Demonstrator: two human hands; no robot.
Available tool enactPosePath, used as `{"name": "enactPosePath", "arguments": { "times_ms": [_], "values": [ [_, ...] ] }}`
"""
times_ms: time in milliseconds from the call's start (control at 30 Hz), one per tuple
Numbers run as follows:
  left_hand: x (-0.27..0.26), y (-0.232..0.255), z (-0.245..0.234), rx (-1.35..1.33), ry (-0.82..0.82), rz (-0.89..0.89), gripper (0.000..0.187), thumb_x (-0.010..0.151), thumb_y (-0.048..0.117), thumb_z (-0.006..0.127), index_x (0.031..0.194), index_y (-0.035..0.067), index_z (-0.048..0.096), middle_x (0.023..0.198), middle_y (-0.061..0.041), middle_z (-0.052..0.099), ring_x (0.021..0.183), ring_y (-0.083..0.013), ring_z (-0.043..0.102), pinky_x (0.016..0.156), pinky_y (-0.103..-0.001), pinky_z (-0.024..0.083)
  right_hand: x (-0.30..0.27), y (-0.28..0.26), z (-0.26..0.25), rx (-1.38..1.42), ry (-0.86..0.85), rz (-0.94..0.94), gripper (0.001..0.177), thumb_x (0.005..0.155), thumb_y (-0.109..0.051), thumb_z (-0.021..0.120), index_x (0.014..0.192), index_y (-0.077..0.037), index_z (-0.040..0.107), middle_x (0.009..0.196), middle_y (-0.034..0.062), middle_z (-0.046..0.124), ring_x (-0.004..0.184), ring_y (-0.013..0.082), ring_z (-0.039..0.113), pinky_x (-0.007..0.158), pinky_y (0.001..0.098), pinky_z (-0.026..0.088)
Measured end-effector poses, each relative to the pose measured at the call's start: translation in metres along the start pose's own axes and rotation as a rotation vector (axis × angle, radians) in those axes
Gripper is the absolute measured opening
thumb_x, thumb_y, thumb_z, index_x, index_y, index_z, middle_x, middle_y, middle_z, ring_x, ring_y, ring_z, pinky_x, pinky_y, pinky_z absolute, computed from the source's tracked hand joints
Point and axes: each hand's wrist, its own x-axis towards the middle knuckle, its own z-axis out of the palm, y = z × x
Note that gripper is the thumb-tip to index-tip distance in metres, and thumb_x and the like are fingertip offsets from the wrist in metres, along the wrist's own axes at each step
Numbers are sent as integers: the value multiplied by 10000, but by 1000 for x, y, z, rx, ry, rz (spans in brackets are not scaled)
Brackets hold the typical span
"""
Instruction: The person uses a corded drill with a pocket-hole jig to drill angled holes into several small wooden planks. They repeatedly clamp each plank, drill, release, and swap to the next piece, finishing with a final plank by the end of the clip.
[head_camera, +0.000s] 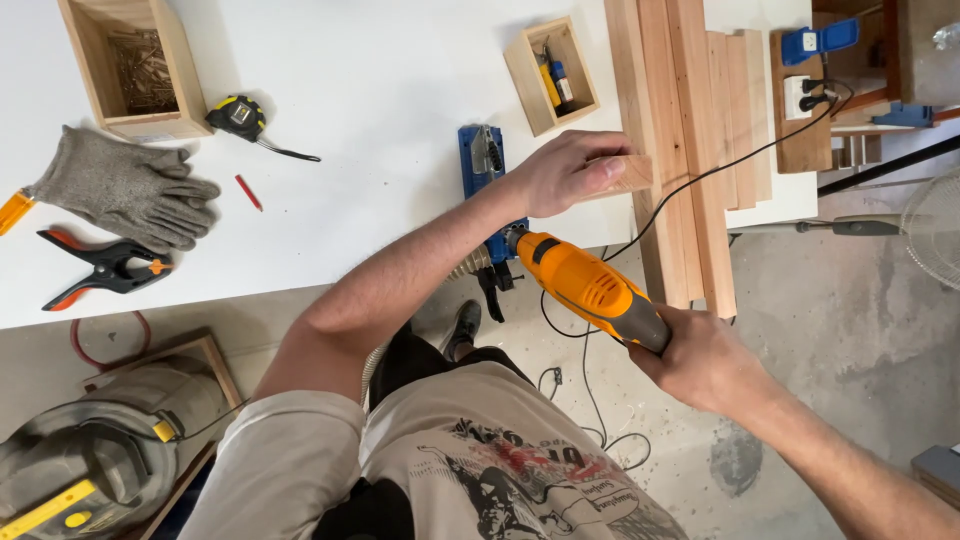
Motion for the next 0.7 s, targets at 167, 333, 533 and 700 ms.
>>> {"name": "enactPosePath", "arguments": {
  "times_ms": [167, 333, 533, 700],
  "values": [
    [0, -2, 0, 3, 5, 4, 527, 970, 579, 396, 1073, 149, 683, 737, -59, 613, 743, -210, 588, 688, -360, 486, 6, 4, 4, -13, 16, -17, 298, 829, -398, 738, 811, -107, 677, 674, 122, 707, 696, 318, 751, 590, 348, 578],
    [-2, -4, 1, 2, -7, -3, 545, 968, 587, 393, 1088, 142, 685, 743, -76, 616, 738, -229, 593, 684, -375, 487, 11, 7, 9, -40, -2, -23, 286, 818, -417, 737, 810, -137, 675, 687, 103, 717, 709, 309, 754, 590, 346, 582],
    [-2, 2, 1, -14, 8, 22, 512, 988, 572, 397, 1063, 150, 677, 743, -70, 608, 749, -227, 592, 688, -374, 479, 15, 6, 7, -69, 2, -16, 268, 811, -410, 734, 782, -154, 662, 670, 71, 708, 706, 284, 753, 601, 330, 587],
    [0, -5, 3, -15, 13, 30, 502, 988, 560, 404, 1082, 153, 680, 741, -69, 590, 753, -240, 595, 686, -382, 483, 20, 12, 13, -43, 19, -28, 293, 799, -412, 743, 800, -133, 654, 697, 117, 705, 744, 342, 751, 597, 378, 581]
  ]
}}
